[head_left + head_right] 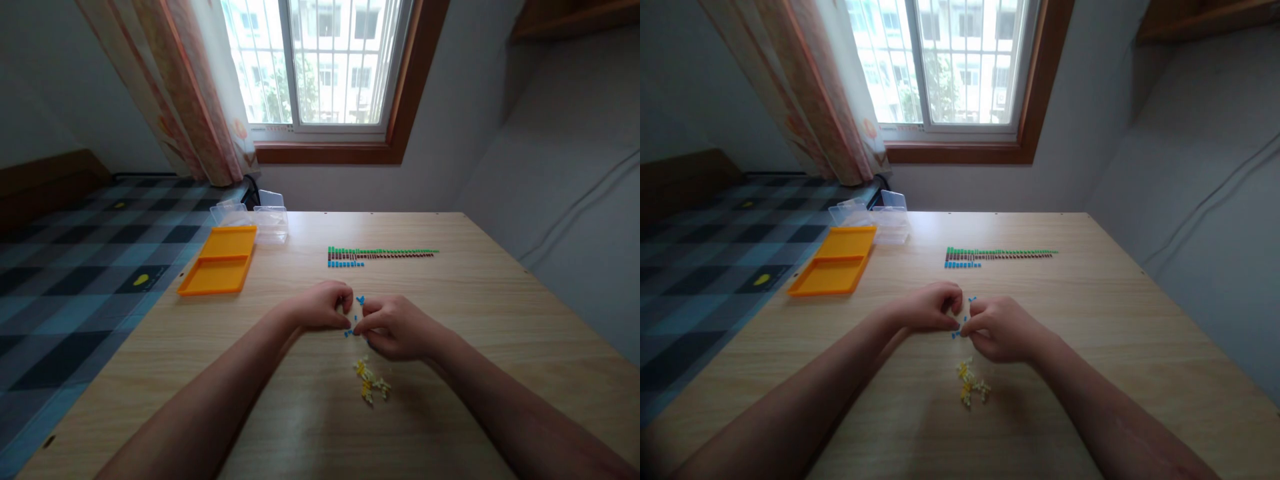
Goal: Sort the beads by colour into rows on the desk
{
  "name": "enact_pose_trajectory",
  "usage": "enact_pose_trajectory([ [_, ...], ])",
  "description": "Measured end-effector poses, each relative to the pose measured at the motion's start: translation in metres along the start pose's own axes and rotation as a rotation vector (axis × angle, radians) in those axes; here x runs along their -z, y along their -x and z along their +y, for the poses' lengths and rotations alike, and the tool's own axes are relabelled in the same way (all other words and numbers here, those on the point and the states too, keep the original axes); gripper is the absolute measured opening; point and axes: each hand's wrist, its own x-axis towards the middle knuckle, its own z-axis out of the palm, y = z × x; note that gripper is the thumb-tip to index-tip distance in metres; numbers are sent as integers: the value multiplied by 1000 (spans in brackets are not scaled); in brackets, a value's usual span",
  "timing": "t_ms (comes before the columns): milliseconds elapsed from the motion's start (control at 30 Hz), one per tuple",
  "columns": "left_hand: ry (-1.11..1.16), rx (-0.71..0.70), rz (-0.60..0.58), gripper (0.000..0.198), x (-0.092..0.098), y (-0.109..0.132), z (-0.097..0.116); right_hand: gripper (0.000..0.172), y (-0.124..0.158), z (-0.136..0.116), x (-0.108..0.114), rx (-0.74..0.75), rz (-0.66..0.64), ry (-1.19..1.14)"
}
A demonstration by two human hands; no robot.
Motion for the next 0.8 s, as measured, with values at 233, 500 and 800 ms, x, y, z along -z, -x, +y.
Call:
enact_pose_trajectory([
  [233, 95, -58, -51, 18, 3, -1, -14, 23, 1, 4, -2, -91, 47, 45],
  [500, 84, 68, 203, 20, -8, -6, -8, 23, 0, 17, -1, -258, 123, 67],
  [800, -28, 140, 459, 29, -22, -10, 3, 21, 6, 24, 9, -359, 252, 130],
])
